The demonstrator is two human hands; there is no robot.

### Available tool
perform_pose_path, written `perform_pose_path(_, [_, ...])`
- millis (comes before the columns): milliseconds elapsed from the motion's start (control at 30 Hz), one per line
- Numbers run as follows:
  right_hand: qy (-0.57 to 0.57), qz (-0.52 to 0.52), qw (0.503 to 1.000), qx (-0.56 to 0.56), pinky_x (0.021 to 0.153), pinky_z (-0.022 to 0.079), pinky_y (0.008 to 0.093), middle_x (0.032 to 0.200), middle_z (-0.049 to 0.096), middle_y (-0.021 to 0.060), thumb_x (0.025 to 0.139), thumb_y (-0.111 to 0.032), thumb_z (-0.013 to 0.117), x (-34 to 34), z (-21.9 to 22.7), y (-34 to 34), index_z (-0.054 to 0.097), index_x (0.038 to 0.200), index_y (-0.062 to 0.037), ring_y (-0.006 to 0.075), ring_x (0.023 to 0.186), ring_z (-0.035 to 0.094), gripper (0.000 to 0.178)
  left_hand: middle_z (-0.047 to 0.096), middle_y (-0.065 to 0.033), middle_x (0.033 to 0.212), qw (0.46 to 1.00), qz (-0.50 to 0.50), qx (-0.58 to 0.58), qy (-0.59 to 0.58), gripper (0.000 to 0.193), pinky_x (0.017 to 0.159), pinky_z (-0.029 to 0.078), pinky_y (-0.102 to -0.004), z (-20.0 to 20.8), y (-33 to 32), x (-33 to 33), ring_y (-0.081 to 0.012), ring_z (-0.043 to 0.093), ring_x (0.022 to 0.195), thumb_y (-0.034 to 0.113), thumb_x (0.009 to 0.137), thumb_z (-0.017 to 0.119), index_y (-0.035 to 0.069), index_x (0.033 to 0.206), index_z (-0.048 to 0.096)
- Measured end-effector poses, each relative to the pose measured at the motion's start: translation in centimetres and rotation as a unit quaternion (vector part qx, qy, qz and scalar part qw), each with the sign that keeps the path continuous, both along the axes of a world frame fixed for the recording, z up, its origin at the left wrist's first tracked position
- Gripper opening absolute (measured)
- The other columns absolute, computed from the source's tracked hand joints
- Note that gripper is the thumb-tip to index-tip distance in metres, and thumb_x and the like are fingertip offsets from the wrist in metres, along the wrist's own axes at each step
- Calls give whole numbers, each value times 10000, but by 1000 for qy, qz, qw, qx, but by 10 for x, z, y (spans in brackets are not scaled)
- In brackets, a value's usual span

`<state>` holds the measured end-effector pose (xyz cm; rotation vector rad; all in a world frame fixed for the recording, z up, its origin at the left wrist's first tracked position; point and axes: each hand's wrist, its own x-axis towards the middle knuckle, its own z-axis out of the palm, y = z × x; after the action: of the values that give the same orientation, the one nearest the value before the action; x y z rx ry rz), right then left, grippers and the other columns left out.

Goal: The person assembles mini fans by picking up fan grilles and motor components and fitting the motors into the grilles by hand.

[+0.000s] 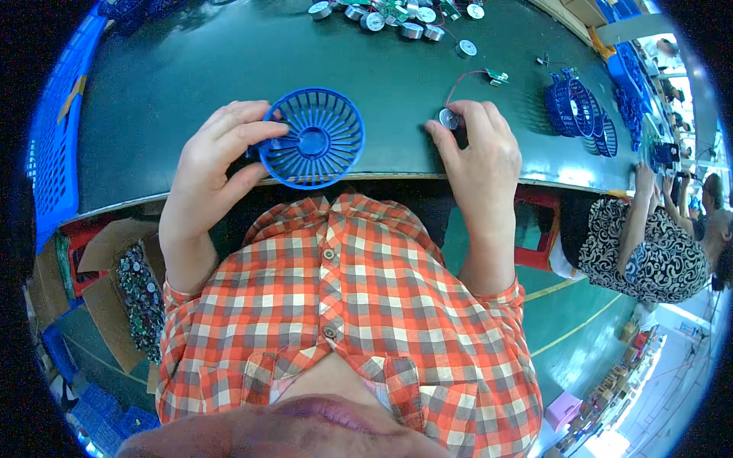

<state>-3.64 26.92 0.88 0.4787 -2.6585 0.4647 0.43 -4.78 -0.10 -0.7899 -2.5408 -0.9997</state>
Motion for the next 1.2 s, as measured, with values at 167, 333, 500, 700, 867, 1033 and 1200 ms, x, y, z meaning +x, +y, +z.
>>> perform_pose_path(167, [-51,34,989,-133,724,513,315,894,656,109,832,-40,775,3,8,-8,700,1034,5,200,781,631,220,677,-163,1214,1000,-7,-6,20,373,965,519,-426,-5,11,-2,-350,636,1162,-7,721,763,48,1087,710])
perform_pose_path(333, [-5,210,973,-99,758,519,319,942,681,111,778,0,789,6,32,-38,707,1043,-2,226,852,650,277,698,-142,1162,998,-13,3,58,303,924,540,-415,-10,13,-2,-335,660,1107,-29,735,733,40,1029,705])
perform_pose_path(500, [-31,319,946,41,770,525,369,975,690,108,720,-29,794,2,35,-64,709,1038,-26,296,888,641,330,697,-138,1130,997,-18,13,72,263,906,546,-409,-14,14,-2,-330,664,1092,-23,750,730,35,1004,692])
perform_pose_path(700, [-21,353,934,58,767,524,383,971,688,88,720,-54,786,-3,36,-71,713,1022,-61,297,887,639,311,693,-142,1105,996,-14,20,88,249,909,549,-416,-16,12,-1,-334,663,1080,1,759,743,36,999,688])
perform_pose_path(867, [-42,348,933,83,788,509,391,963,672,87,752,-99,776,-5,38,-72,703,1041,-65,296,899,648,300,690,-150,1099,996,-15,22,90,246,917,548,-421,-16,12,-1,-339,663,1083,-2,755,747,34,990,686])
perform_pose_path(1033, [-35,342,933,109,777,497,399,942,648,87,783,-128,772,-5,39,-74,686,1057,-66,295,901,652,293,691,-151,1095,996,-9,17,86,250,924,546,-423,-17,11,-1,-341,662,1089,-11,749,745,35,987,685])
perform_pose_path(1200, [-32,355,932,60,767,524,384,987,661,98,779,-101,780,-4,34,-68,692,1074,-44,302,900,662,313,692,-151,1097,997,-16,10,81,253,926,544,-424,-13,11,-1,-340,662,1093,-21,750,737,38,990,686])
